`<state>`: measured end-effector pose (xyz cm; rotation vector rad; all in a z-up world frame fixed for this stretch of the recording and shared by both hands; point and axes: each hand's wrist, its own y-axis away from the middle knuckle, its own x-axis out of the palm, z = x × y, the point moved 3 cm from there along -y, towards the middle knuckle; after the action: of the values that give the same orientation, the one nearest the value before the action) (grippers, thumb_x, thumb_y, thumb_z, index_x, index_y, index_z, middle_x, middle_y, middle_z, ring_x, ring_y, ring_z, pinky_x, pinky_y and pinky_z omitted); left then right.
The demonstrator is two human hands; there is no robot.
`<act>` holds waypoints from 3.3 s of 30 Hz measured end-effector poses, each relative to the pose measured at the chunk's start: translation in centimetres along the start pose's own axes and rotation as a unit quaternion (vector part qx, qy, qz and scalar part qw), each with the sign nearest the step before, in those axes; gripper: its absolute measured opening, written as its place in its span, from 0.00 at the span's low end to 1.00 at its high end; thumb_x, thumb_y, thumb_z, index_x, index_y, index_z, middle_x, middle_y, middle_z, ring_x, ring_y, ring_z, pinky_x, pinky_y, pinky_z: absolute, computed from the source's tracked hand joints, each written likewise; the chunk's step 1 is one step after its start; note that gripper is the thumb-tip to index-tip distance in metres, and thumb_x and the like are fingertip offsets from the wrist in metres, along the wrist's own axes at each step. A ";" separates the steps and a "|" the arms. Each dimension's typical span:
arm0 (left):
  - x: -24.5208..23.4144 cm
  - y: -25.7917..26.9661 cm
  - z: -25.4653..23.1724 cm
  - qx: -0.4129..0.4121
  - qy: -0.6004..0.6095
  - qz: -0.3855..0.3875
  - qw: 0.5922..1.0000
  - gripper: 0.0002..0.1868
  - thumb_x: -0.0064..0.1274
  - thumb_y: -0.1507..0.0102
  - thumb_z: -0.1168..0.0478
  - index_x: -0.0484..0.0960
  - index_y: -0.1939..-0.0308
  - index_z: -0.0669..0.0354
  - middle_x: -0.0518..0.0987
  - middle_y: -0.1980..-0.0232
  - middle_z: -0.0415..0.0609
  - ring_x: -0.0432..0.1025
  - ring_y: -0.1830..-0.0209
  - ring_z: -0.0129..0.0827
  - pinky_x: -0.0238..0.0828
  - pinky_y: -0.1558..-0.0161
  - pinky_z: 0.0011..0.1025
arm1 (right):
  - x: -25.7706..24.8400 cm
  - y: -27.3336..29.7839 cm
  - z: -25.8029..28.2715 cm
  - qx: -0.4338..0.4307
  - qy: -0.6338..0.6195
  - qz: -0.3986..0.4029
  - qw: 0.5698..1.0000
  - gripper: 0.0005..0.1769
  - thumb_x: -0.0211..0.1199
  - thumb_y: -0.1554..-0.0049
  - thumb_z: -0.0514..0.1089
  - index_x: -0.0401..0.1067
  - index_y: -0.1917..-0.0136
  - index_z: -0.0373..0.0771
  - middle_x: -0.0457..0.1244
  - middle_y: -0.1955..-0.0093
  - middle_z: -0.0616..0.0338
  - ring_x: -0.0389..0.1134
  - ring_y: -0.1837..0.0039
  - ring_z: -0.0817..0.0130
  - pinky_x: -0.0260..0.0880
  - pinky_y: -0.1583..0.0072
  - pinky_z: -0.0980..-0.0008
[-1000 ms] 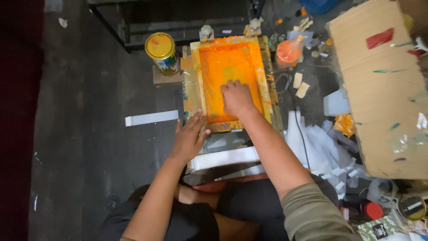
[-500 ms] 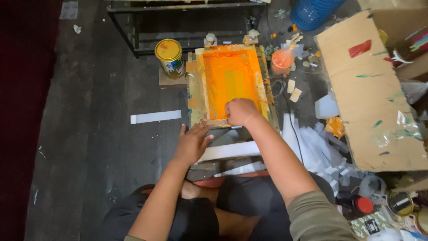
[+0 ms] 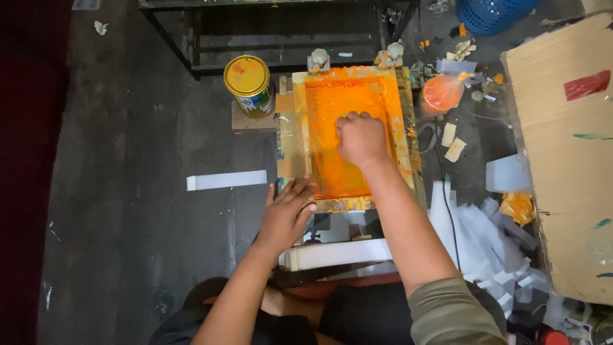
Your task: The person uses a squeegee to spread orange ink evenly across a screen printing frame. They then pick up a white strip of material, fold it, and place it on the floor before repeating the process with another strip.
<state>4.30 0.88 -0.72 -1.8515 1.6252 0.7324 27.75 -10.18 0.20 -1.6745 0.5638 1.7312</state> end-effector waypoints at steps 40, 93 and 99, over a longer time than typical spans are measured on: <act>-0.8 -0.6 -0.4 -0.044 -0.040 0.034 0.998 0.28 0.38 0.27 0.41 0.72 0.29 0.48 0.68 0.24 0.45 0.58 0.24 0.52 0.31 0.25 0.69 | 0.6 0.6 -1.0 -0.013 0.042 0.025 0.999 0.12 0.61 0.54 0.44 0.78 0.55 0.54 0.69 0.56 0.62 0.72 0.50 0.53 0.74 0.49 0.50; -0.6 3.8 -2.4 -0.051 -0.037 0.039 0.997 0.29 0.41 0.27 0.44 0.66 0.25 0.49 0.60 0.20 0.45 0.59 0.23 0.47 0.29 0.24 0.65 | -3.5 11.2 3.7 0.044 -0.068 0.256 0.963 0.20 0.65 0.54 0.48 0.82 0.46 0.53 0.72 0.47 0.59 0.72 0.39 0.51 0.70 0.36 0.50; -0.4 5.8 -3.2 -0.047 -0.045 0.033 0.997 0.29 0.42 0.28 0.42 0.71 0.28 0.52 0.64 0.22 0.46 0.60 0.23 0.43 0.26 0.23 0.63 | -4.1 13.3 4.0 0.022 -0.051 0.212 0.976 0.11 0.65 0.49 0.46 0.79 0.52 0.44 0.70 0.55 0.51 0.72 0.44 0.47 0.71 0.40 0.50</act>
<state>-1.39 -1.73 1.45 -1.8095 1.6255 0.9217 15.36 -17.16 2.79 -1.4994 0.9576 2.0705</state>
